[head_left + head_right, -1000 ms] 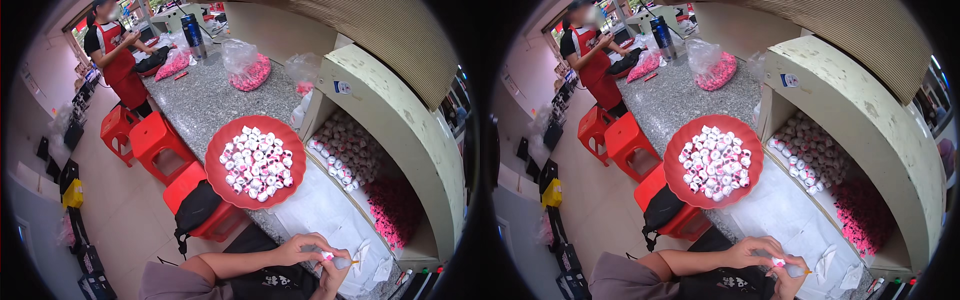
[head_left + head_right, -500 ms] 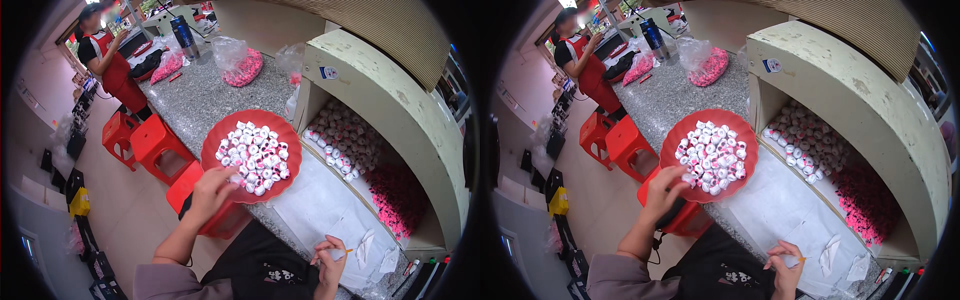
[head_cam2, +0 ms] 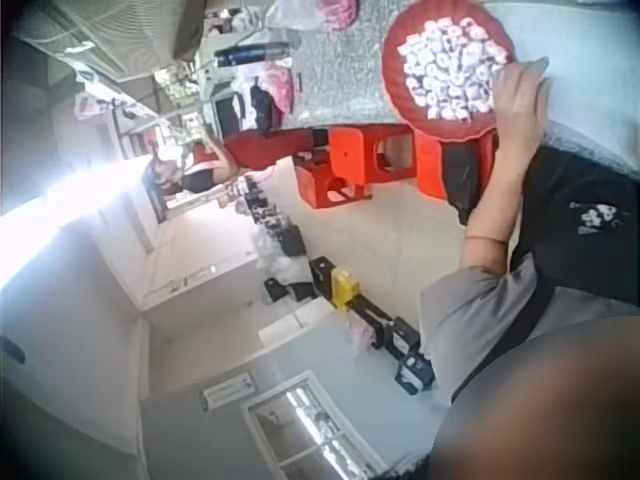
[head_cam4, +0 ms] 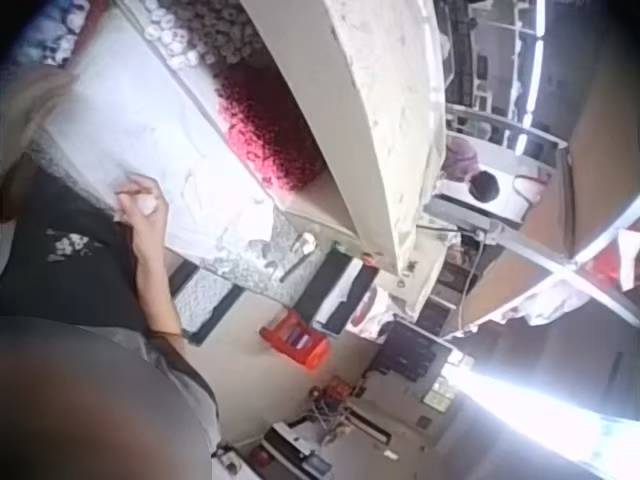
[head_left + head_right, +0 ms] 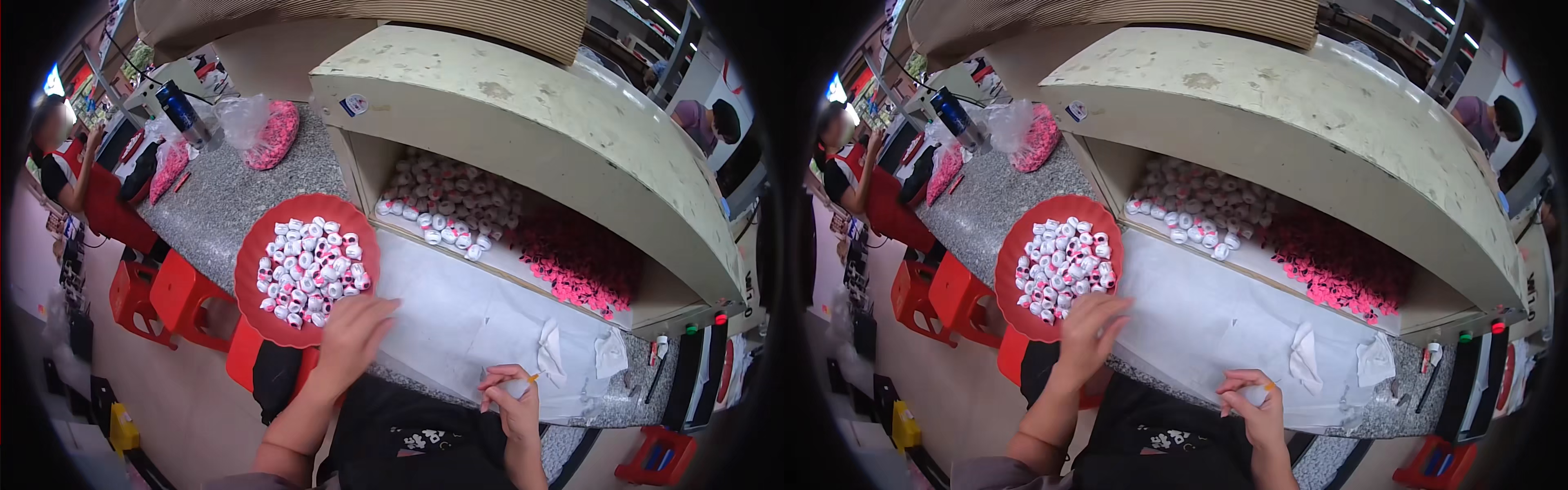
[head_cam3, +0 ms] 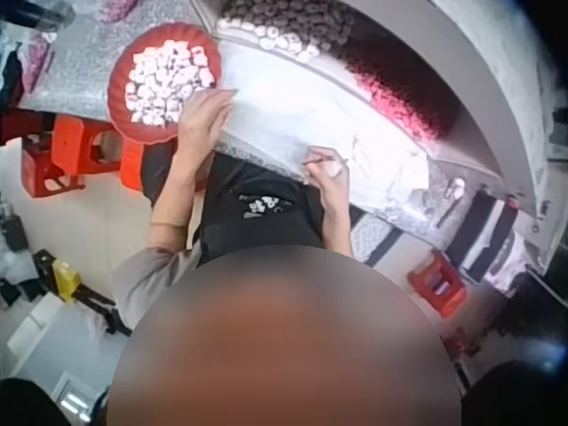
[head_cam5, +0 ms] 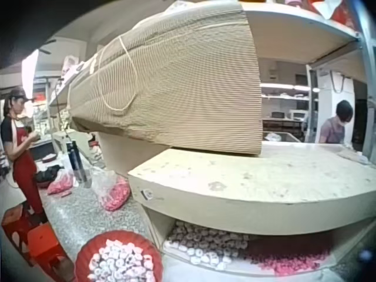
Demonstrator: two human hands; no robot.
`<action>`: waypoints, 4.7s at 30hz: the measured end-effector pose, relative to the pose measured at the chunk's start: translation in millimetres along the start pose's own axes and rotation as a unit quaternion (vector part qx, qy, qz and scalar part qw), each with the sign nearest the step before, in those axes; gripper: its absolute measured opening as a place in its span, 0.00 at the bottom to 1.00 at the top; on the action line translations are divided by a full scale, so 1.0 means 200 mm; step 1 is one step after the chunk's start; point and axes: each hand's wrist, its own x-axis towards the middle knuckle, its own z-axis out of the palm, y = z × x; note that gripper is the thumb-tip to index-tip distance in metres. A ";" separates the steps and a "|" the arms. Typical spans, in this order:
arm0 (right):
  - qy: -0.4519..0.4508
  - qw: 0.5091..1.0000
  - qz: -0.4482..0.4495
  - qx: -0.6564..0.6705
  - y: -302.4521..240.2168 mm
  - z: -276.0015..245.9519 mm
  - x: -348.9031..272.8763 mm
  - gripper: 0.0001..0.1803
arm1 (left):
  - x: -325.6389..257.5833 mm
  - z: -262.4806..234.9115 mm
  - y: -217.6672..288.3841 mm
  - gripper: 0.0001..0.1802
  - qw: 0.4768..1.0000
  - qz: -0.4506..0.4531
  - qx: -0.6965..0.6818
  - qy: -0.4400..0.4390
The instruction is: The recorder applies adhesive to small white ceramic pieces and attaches decorative pink elements to them.
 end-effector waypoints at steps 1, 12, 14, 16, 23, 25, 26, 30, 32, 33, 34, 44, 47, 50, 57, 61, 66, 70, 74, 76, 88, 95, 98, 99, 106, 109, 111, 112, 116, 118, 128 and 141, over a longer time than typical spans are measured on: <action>0.001 1.000 0.005 0.014 -0.01 -0.01 -0.01 0.13 | 0.06 0.08 0.05 0.13 0.999 0.035 -0.007 -0.008; -0.011 0.999 -0.007 0.045 0.00 -0.11 -0.04 0.13 | 0.38 0.60 0.05 0.12 0.988 0.010 0.154 -0.023; -0.018 0.999 -0.002 0.044 0.00 -0.12 -0.04 0.13 | 0.38 0.64 0.04 0.12 0.987 0.022 0.161 -0.018; -0.028 0.999 0.002 0.041 -0.01 -0.12 -0.04 0.12 | 0.37 0.66 0.03 0.12 0.985 0.035 0.166 -0.012; -0.049 0.998 -0.021 0.023 -0.02 -0.13 -0.05 0.18 | 0.30 0.54 0.13 0.13 0.999 -0.010 -0.039 -0.007; -0.076 0.988 -0.096 0.091 -0.01 -0.13 -0.07 0.19 | 0.22 0.45 0.20 0.12 0.980 -0.093 -0.174 -0.032; -0.071 0.989 -0.095 0.091 -0.01 -0.13 -0.07 0.19 | 0.17 0.42 0.22 0.12 0.910 -0.189 -0.363 -0.074; -0.057 0.991 -0.095 0.068 -0.06 -0.02 -0.06 0.17 | 0.00 0.38 0.26 0.13 0.658 -0.340 -0.665 -0.102; -0.016 0.996 -0.084 0.036 -0.08 0.02 -0.06 0.16 | -0.07 0.39 0.26 0.14 0.622 -0.353 -0.694 -0.087; -0.011 0.995 -0.098 -0.001 -0.09 0.02 -0.06 0.15 | -0.10 0.39 0.27 0.15 0.589 -0.360 -0.720 -0.070; -0.007 0.993 -0.114 -0.038 -0.09 0.03 -0.06 0.15 | -0.11 0.40 0.27 0.15 0.586 -0.363 -0.721 -0.073; 0.217 0.922 -0.319 -0.026 -0.08 0.03 -0.06 0.21 | -0.15 0.39 0.29 0.18 0.606 -0.321 -0.725 -0.055; 0.210 0.907 -0.360 -0.062 -0.07 0.04 -0.08 0.21 | -0.16 0.38 0.28 0.20 0.630 -0.306 -0.711 -0.068; 0.132 0.858 -0.465 -0.174 -0.07 0.04 -0.09 0.22 | -0.16 0.37 0.31 0.20 0.646 -0.303 -0.696 -0.085; 0.051 0.838 -0.452 -0.303 -0.06 0.04 -0.14 0.24 | -0.17 0.36 0.32 0.19 0.644 -0.298 -0.699 -0.085; 0.031 0.832 -0.458 -0.312 -0.07 0.03 -0.14 0.24 | -0.17 0.36 0.32 0.19 0.643 -0.295 -0.702 -0.084; 0.023 0.831 -0.460 -0.311 -0.07 0.04 -0.14 0.24 | -0.17 0.36 0.33 0.19 0.643 -0.288 -0.705 -0.084; 0.011 0.832 -0.454 -0.319 -0.07 0.03 -0.14 0.24 | -0.17 0.36 0.33 0.19 0.645 -0.290 -0.701 -0.092; 0.010 0.833 -0.447 -0.325 -0.08 0.03 -0.15 0.25 | -0.17 0.37 0.32 0.19 0.643 -0.290 -0.703 -0.088; 0.008 0.837 -0.439 -0.326 -0.09 0.04 -0.15 0.24 | -0.18 0.37 0.32 0.19 0.644 -0.292 -0.702 -0.086; 0.006 0.832 -0.457 -0.315 -0.07 0.04 -0.14 0.23 | -0.17 0.37 0.33 0.19 0.642 -0.297 -0.701 -0.090; -0.013 0.832 -0.449 -0.325 -0.08 0.03 -0.15 0.23 | -0.18 0.37 0.33 0.19 0.646 -0.297 -0.698 -0.089; -0.006 0.836 -0.446 -0.319 -0.08 0.03 -0.15 0.23 | -0.18 0.38 0.33 0.19 0.651 -0.293 -0.695 -0.087; 0.004 0.836 -0.450 -0.313 -0.07 0.03 -0.15 0.23 | -0.18 0.38 0.34 0.19 0.654 -0.291 -0.693 -0.088; 0.018 0.834 -0.451 -0.319 -0.07 0.04 -0.14 0.23 | -0.19 0.38 0.33 0.18 0.673 -0.267 -0.685 -0.084; 0.015 0.831 -0.450 -0.326 -0.07 0.04 -0.14 0.23 | -0.18 0.38 0.33 0.17 0.717 -0.235 -0.651 -0.087; 0.012 0.831 -0.450 -0.326 -0.07 0.04 -0.14 0.23 | -0.18 0.37 0.33 0.17 0.740 -0.213 -0.627 -0.114; 0.009 0.831 -0.450 -0.326 -0.07 0.04 -0.14 0.24 | -0.18 0.37 0.33 0.17 0.740 -0.213 -0.627 -0.114; -0.009 0.833 -0.446 -0.328 -0.08 0.03 -0.14 0.23 | -0.18 0.38 0.33 0.17 0.771 -0.204 -0.592 -0.114; 0.004 0.831 -0.465 -0.305 -0.08 0.03 -0.14 0.26 | -0.18 0.38 0.33 0.17 0.776 -0.207 -0.585 -0.113; 0.060 0.871 -0.413 -0.260 -0.13 0.00 -0.10 0.19 | -0.16 0.37 0.28 0.17 0.771 -0.215 -0.595 -0.072; 0.033 0.684 -0.331 -0.650 -0.37 -0.17 0.73 0.13 | -0.16 0.30 0.19 0.21 0.740 -0.260 -0.620 0.021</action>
